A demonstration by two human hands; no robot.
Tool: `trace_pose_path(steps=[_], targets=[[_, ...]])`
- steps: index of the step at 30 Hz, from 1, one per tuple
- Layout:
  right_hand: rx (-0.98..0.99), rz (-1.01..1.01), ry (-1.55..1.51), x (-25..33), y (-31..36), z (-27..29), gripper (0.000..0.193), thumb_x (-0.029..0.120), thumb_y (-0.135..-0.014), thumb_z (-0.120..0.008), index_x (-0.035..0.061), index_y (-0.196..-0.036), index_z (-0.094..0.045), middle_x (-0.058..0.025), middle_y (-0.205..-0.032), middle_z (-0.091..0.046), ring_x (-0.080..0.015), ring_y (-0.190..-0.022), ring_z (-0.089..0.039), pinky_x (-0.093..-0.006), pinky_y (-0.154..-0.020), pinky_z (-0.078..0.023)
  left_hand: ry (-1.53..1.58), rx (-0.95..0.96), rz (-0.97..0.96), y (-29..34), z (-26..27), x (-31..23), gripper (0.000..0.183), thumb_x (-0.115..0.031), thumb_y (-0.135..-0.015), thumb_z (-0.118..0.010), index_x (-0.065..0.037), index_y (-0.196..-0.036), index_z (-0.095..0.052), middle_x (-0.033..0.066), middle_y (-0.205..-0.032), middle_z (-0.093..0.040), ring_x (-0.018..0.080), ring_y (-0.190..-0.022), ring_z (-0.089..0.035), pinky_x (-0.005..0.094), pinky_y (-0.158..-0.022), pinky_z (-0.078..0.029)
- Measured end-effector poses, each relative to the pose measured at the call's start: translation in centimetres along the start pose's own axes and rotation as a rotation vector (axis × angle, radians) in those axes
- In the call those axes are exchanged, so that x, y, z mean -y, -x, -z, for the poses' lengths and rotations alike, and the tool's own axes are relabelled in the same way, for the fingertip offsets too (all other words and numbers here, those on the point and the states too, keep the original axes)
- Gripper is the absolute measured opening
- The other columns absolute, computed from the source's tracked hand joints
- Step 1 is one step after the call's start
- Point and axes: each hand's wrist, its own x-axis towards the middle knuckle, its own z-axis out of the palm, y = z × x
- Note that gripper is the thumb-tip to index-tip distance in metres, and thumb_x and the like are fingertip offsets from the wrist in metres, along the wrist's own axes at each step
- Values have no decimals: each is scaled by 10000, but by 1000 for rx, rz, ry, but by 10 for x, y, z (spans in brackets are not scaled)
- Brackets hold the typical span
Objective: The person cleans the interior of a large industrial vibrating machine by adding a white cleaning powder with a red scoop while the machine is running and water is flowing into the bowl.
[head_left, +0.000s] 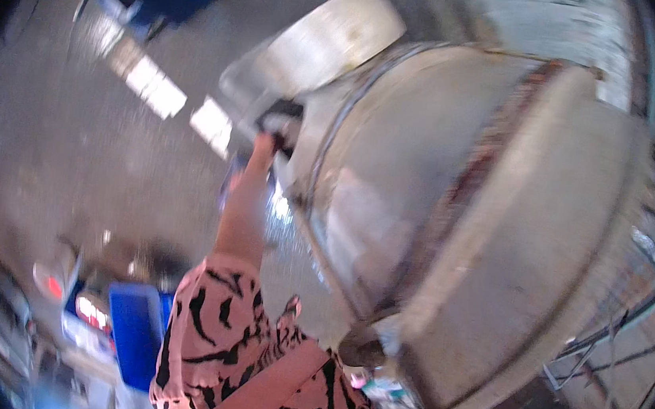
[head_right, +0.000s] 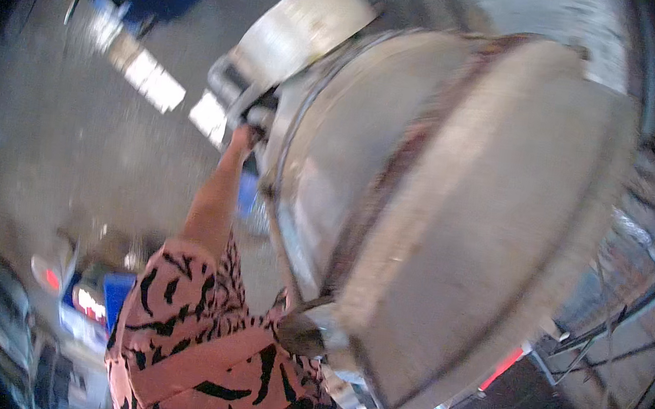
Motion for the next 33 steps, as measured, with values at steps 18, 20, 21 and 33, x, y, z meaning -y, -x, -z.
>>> trace_pose_path(steps=[18, 20, 21, 33], targets=[[-2, 32, 228, -4, -14, 6, 351, 257, -817, -504, -30, -1016, -540, -67, -740, -584, -150, -705, -537, -266, -701, -427, 717, -37, 310, -14, -20, -6, 152, -33, -866, -341, 65, -959, -410, 187, -854, -502, 317, -692, -548, 531, -677, -482], [8, 33, 207, -8, -15, 8, 346, 262, -820, -505, -31, -998, -550, -66, -742, -583, -148, -706, -536, -266, -702, -427, 618, -17, 279, -28, -10, 2, 164, -16, -872, -322, 23, -1016, -392, 173, -846, -491, 300, -704, -547, 533, -692, -482], [13, 34, 195, -11, -13, 9, 344, 265, -821, -505, -31, -989, -555, -65, -743, -583, -148, -707, -535, -266, -702, -426, 714, 3, 297, -27, -5, 1, 199, 21, -861, -332, -17, -1051, -375, 166, -830, -487, 280, -685, -552, 488, -649, -505], [2, -66, -56, 5, 15, 13, 299, 200, -860, -465, -40, -995, -583, -68, -782, -581, -137, -730, -550, -272, -701, -443, 864, -273, 132, 95, -22, -89, 211, -315, -769, -582, -124, -783, -494, 11, -636, -470, 158, -591, -477, 316, -555, -399]])
